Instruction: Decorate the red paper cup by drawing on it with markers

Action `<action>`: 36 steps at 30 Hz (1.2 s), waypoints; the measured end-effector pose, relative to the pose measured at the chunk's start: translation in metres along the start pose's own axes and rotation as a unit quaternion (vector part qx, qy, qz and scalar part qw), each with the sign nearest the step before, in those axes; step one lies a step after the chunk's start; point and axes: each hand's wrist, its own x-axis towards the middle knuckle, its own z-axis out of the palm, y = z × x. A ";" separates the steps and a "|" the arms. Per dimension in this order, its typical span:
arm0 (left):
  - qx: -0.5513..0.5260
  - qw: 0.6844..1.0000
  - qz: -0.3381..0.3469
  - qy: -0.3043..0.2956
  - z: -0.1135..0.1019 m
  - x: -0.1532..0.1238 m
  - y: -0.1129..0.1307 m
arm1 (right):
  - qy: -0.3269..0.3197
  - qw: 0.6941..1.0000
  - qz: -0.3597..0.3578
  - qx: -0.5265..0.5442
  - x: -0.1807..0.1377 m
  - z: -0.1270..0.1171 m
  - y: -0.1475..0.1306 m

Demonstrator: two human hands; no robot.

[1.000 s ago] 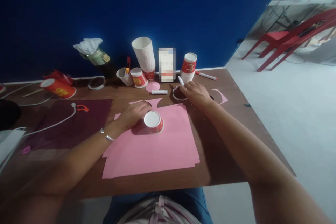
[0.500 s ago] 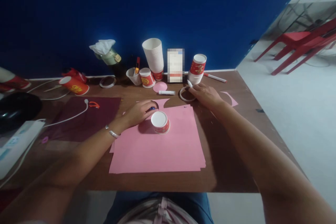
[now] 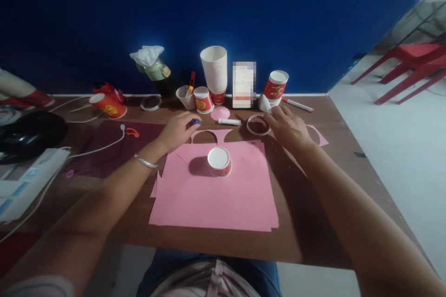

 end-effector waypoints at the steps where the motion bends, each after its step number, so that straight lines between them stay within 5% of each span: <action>1: -0.015 1.000 0.003 -0.004 0.003 0.001 0.004 | 0.003 1.000 -0.006 0.008 0.000 -0.001 -0.009; 7: -0.090 0.993 0.047 -0.067 0.032 0.012 0.038 | 0.050 0.980 0.001 0.190 0.010 0.016 -0.083; 11: -0.125 0.989 0.021 -0.077 0.043 0.021 0.043 | 0.059 0.956 0.057 0.283 0.012 0.038 -0.106; 22: -0.183 0.975 -0.038 -0.122 0.048 0.028 0.035 | 0.057 0.934 0.136 0.326 0.000 0.047 -0.108; 36: -0.203 0.976 -0.049 -0.056 0.045 0.050 0.033 | 0.072 0.934 0.155 0.314 0.001 0.049 -0.103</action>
